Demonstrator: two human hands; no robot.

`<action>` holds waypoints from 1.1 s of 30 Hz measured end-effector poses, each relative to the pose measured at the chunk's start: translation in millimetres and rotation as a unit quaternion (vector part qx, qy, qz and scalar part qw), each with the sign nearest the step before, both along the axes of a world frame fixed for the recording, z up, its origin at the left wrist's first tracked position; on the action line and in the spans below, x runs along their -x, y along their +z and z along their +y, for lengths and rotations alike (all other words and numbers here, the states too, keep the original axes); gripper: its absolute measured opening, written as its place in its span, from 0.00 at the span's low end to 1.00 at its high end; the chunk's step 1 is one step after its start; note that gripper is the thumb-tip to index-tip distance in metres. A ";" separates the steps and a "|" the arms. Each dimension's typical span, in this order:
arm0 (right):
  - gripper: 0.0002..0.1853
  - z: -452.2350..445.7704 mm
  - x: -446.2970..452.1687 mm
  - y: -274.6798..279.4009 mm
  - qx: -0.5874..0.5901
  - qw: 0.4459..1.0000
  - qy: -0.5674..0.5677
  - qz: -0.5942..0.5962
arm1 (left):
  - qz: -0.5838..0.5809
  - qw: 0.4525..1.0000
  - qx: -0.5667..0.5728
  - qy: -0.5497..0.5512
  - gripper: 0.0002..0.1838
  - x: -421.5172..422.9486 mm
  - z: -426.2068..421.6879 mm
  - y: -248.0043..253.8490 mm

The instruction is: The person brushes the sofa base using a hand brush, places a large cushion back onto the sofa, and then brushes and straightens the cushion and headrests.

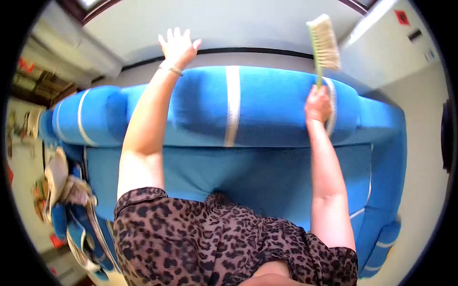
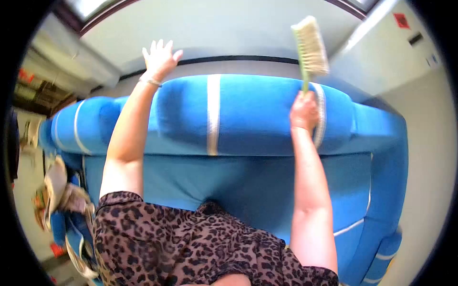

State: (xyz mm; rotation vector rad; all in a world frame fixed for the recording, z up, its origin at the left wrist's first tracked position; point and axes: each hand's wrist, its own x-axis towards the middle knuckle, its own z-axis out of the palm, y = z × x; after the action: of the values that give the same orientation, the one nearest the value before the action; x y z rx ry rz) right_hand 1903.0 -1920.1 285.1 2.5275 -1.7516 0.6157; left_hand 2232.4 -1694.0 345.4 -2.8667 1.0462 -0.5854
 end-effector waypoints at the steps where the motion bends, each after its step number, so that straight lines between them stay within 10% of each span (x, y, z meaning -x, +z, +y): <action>1: 0.17 2.5 3.5 -0.5 0.002 1.000 0.001 -0.002 | 0.049 0.983 0.145 -0.099 0.31 18.0 -29.0 17.9; 2: 0.16 3.8 5.2 -1.1 0.003 1.000 0.001 -0.002 | 0.104 0.934 0.281 -0.195 0.31 44.9 -59.1 28.6; 4: 0.15 4.5 6.9 -0.7 0.020 1.000 0.015 -0.013 | -0.065 0.938 0.093 -0.329 0.32 119.5 -92.8 -29.8; 6: 0.15 -5.3 7.9 -4.2 0.000 0.999 0.038 -0.016 | 0.326 0.918 -0.024 -0.223 0.32 129.1 -92.6 -29.6; 10: 0.17 -17.5 8.2 -6.8 -0.018 0.998 0.048 -0.025 | 0.103 0.982 -0.115 -0.110 0.24 55.7 -133.9 -17.0; 13: 0.19 -14.1 7.2 2.7 -0.044 0.997 0.036 -0.051 | 0.087 0.861 0.249 -0.435 0.20 103.0 -201.6 -42.2; 14: 0.19 -16.2 8.8 2.8 -0.042 0.997 0.026 -0.052 | 0.213 0.866 -0.044 -0.450 0.22 147.2 -202.4 -51.1; 15: 0.19 -18.3 10.1 2.2 -0.042 0.998 0.022 -0.052 | 0.208 0.881 0.053 -0.422 0.25 186.7 -195.0 -75.9; 18: 0.21 -21.1 2.4 -2.3 -0.070 0.996 0.036 -0.043 | 0.414 0.873 -0.177 -0.190 0.26 134.6 -203.7 -52.1; 22: 0.22 -13.7 5.6 2.9 -0.103 0.987 0.043 -0.114 | 0.260 0.877 -0.394 -0.086 0.25 44.5 -127.1 -14.1; 26: 0.22 -26.2 23.7 -5.8 0.013 0.999 0.023 0.020 | 0.491 0.829 0.131 -0.233 0.22 -17.3 -24.8 -14.3; 28: 0.21 -30.9 24.5 -6.2 0.026 0.999 0.026 0.031 | 0.149 0.951 0.169 -0.213 0.22 -53.3 30.1 0.9; 32: 0.21 -32.2 31.4 -0.4 0.041 0.998 0.025 0.044 | -0.176 0.933 0.313 -0.017 0.23 -43.0 127.1 -30.0; 33: 0.21 -29.7 31.0 0.9 0.042 0.998 0.024 0.046 | -0.293 0.953 -0.006 0.078 0.26 -25.0 135.0 -90.4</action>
State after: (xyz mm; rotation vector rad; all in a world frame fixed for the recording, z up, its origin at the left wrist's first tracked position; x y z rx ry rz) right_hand 1872.0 -1949.8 286.0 2.5047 -1.6065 0.5524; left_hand 2257.4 -1559.0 255.0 -2.4625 0.7097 -1.2932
